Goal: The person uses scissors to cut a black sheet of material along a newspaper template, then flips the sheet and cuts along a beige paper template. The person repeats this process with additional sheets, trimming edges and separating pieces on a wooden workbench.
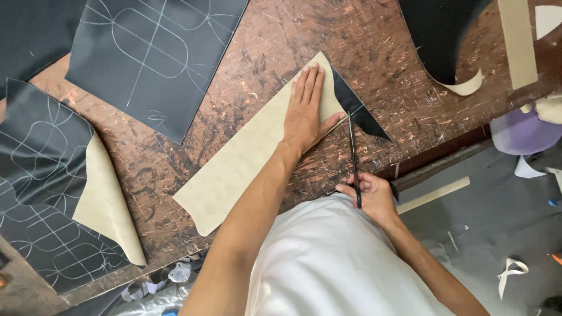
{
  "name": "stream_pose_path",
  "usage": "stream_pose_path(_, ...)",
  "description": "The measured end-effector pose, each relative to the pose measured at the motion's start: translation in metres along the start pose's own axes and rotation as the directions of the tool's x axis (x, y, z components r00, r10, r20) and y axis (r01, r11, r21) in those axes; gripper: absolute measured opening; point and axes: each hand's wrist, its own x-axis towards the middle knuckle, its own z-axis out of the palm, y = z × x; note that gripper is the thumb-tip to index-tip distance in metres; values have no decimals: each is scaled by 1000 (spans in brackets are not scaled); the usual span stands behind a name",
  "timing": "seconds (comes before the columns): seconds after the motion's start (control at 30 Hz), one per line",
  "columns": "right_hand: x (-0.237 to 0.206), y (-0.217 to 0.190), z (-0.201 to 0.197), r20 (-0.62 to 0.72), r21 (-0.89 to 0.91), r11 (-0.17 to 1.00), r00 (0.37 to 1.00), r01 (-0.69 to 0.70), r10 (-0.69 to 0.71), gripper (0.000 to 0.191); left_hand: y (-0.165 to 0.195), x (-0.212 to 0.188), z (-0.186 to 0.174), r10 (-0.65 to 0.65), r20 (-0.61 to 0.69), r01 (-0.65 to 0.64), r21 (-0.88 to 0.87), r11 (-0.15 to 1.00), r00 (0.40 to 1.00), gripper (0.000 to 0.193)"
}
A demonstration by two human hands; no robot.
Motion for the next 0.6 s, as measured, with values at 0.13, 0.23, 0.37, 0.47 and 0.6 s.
stream_pose_path(0.13,-6,-8,-5,49,-11,999,998,-31,31,29,0,0,-1,-24,20,24,5,1000,999,109)
stream_pose_path(0.23,-12,-13,-9,89,-9,997,993,-73,74,30,1,1,-2,-33,36,32,6,999,999,110)
stream_pose_path(0.37,-18,-16,-13,111,-6,993,987,-117,117,33,0,1,-3,-30,42,30,16,999,999,110)
stream_pose_path(0.47,-18,-17,-14,135,-4,992,983,-127,126,34,1,1,-3,-20,39,20,18,1000,999,109)
stream_pose_path(0.6,-15,-18,-14,144,25,993,984,-114,109,33,1,1,-3,-20,30,20,7,1000,999,109)
